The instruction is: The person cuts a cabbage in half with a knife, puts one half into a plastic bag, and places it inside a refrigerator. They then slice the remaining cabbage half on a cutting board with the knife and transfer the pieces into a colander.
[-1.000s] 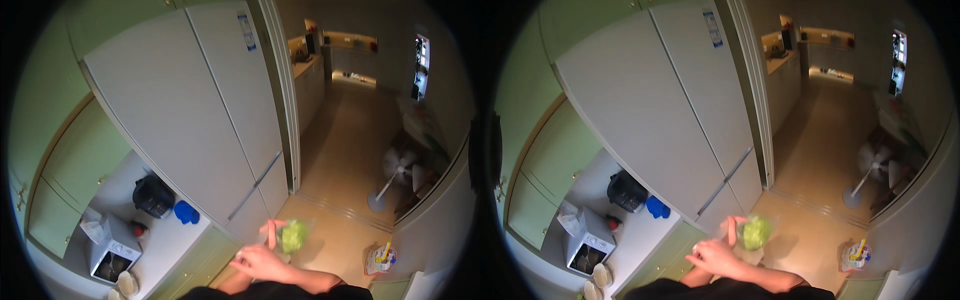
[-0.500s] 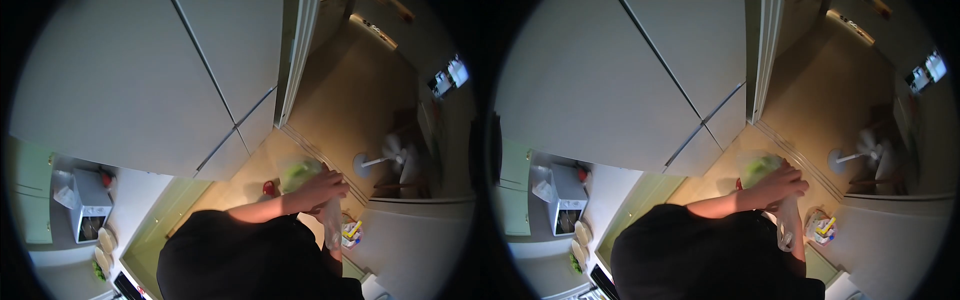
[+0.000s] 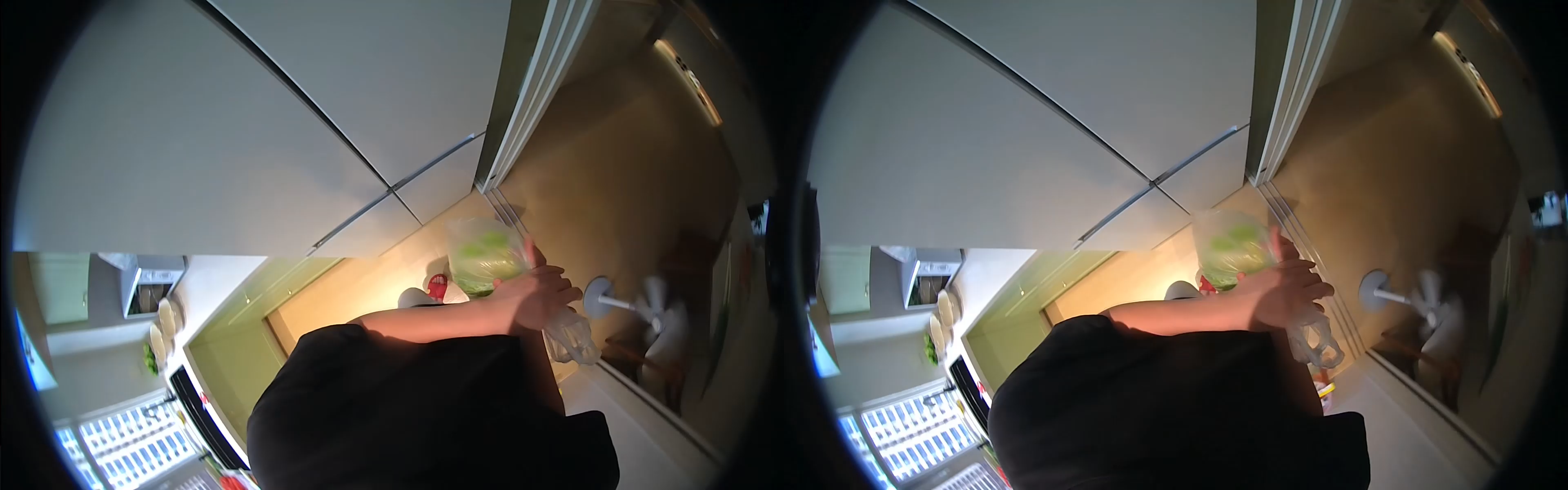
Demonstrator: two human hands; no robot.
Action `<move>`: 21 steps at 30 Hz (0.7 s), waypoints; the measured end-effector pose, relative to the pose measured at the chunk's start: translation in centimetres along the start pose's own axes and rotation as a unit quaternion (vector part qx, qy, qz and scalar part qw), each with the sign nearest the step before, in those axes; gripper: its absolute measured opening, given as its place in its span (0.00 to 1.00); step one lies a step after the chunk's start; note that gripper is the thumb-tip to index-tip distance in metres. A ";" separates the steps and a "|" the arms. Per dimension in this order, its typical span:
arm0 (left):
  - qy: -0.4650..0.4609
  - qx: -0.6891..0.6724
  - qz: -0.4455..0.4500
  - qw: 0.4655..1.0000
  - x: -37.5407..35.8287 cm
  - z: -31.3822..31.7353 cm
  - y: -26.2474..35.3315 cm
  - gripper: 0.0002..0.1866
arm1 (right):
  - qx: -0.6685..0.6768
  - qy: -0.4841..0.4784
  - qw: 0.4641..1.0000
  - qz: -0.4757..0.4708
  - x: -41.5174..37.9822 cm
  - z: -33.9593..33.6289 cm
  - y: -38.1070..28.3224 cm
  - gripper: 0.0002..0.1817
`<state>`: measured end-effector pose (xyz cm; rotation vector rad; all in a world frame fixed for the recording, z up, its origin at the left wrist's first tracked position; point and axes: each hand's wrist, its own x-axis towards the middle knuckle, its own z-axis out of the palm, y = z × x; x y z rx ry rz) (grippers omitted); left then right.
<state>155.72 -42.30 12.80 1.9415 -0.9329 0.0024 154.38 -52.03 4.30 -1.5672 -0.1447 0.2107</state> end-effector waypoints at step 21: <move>0.839 -0.409 -0.268 0.240 -25.3 -8.9 -36.5 0.44 | 0.257 -0.013 0.962 0.094 8.0 -25.7 3.3 0.23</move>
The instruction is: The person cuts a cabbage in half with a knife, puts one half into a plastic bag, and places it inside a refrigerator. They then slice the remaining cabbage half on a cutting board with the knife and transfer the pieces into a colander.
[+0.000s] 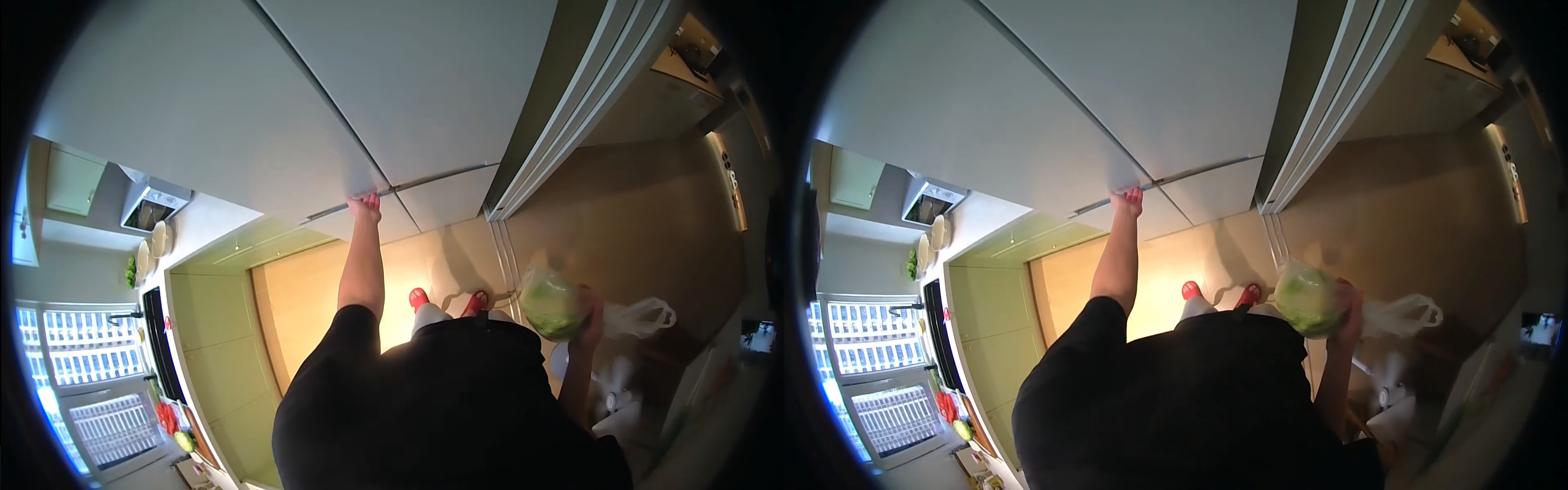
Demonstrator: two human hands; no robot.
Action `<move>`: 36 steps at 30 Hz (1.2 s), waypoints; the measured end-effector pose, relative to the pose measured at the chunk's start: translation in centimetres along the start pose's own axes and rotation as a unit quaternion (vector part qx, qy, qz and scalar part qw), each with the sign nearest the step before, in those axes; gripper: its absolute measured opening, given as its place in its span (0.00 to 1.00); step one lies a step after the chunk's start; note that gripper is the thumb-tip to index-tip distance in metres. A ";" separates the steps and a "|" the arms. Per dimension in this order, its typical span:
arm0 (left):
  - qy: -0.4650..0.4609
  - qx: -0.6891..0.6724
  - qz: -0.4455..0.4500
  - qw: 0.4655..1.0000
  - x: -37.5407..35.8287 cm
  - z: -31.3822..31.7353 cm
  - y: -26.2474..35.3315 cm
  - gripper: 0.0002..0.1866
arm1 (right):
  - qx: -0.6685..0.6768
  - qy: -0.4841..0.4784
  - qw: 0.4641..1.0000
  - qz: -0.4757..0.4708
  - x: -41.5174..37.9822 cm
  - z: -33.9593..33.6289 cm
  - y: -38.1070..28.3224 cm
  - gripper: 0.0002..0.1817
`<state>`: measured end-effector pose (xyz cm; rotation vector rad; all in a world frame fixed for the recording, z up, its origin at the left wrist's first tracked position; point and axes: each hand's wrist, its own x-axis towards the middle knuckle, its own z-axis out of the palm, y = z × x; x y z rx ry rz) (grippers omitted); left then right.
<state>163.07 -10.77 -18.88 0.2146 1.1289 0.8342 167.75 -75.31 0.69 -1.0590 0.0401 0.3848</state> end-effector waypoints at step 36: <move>-0.139 -0.144 0.058 0.978 -12.1 -39.3 15.0 0.15 | -0.258 -0.281 0.923 -0.058 12.9 21.6 6.8 0.19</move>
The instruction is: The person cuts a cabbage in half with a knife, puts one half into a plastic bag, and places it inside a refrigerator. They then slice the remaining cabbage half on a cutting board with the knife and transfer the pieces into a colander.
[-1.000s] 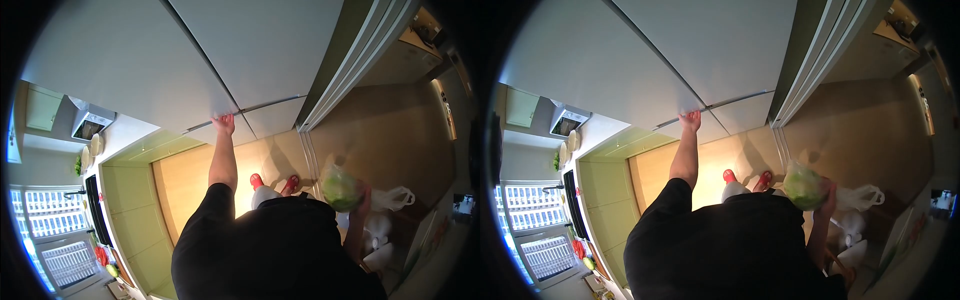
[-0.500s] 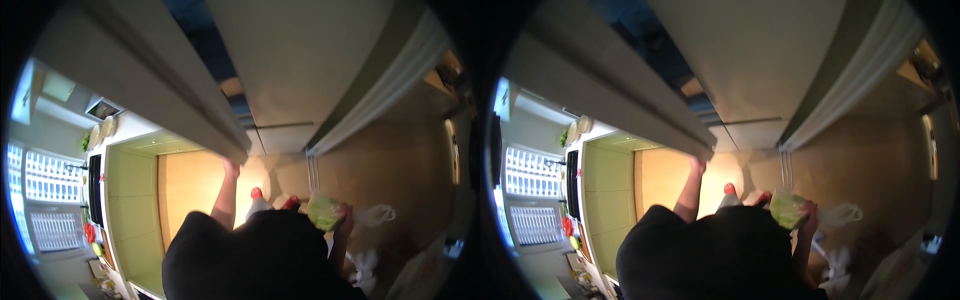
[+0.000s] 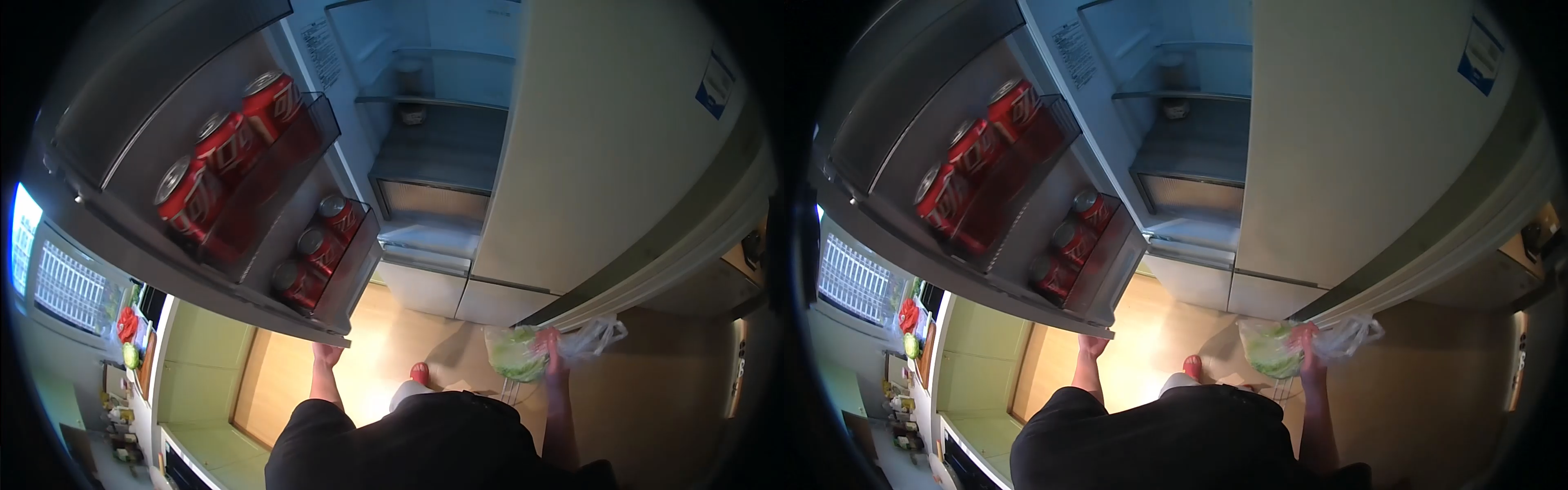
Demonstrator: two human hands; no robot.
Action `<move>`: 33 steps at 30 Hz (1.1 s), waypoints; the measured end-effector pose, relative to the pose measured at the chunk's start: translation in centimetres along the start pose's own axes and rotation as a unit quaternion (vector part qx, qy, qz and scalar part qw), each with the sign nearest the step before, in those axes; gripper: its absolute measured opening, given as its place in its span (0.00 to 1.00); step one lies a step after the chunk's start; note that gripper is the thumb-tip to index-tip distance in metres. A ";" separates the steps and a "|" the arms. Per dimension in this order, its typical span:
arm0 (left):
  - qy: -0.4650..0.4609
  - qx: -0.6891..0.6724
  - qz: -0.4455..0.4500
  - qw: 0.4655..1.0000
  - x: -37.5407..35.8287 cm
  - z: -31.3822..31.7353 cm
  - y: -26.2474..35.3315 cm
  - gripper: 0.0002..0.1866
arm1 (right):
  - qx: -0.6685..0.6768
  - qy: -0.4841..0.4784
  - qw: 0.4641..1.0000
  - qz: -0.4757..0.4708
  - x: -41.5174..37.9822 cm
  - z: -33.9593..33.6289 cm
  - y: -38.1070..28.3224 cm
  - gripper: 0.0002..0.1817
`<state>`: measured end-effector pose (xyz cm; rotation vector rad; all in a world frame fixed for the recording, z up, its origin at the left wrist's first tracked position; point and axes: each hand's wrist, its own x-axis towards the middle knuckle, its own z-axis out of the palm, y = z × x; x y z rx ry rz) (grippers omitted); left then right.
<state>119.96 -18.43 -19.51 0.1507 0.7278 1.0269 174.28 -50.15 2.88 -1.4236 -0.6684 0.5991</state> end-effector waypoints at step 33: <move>0.165 0.078 0.048 0.982 -5.1 4.6 1.7 0.35 | -0.350 0.233 0.749 -0.512 58.8 46.8 -25.3 0.19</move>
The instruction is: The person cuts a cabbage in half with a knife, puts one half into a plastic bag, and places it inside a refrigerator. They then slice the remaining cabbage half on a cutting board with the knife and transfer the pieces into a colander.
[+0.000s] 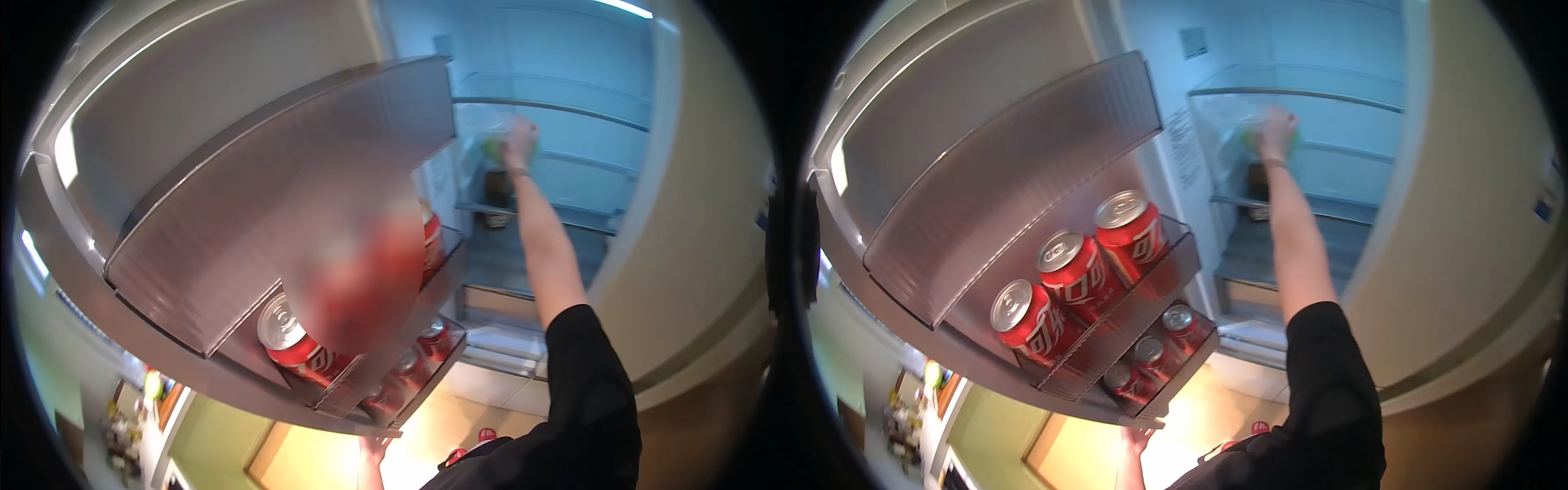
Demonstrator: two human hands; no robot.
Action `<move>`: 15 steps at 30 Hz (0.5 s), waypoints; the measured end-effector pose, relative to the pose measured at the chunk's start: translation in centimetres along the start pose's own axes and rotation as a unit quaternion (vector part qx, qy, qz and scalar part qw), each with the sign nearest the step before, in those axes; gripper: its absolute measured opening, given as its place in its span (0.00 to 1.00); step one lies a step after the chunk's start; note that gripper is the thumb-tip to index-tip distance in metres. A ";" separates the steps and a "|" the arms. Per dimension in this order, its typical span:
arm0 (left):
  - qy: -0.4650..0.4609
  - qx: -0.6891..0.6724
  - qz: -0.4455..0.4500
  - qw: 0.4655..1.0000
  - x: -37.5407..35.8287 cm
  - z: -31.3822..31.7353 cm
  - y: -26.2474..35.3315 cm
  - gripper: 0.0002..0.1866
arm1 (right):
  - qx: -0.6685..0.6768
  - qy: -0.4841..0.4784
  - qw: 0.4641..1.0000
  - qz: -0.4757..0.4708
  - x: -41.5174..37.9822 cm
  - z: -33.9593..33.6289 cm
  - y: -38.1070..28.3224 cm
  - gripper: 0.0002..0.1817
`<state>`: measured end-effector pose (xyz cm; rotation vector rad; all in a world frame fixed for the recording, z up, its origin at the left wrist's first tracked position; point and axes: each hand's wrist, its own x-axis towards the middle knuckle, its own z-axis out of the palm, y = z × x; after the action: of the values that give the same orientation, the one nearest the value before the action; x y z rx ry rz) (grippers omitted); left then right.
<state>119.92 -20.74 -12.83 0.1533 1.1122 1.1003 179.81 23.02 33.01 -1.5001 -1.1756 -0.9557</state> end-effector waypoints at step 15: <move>-0.122 0.061 0.055 0.989 2.8 -1.4 1.3 0.30 | -0.014 -0.187 0.973 -0.137 -2.8 -4.6 -0.3 0.39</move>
<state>117.98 -18.47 -14.54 0.4398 0.9595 1.0792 178.77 18.00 31.46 -1.6120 -1.6814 -0.8927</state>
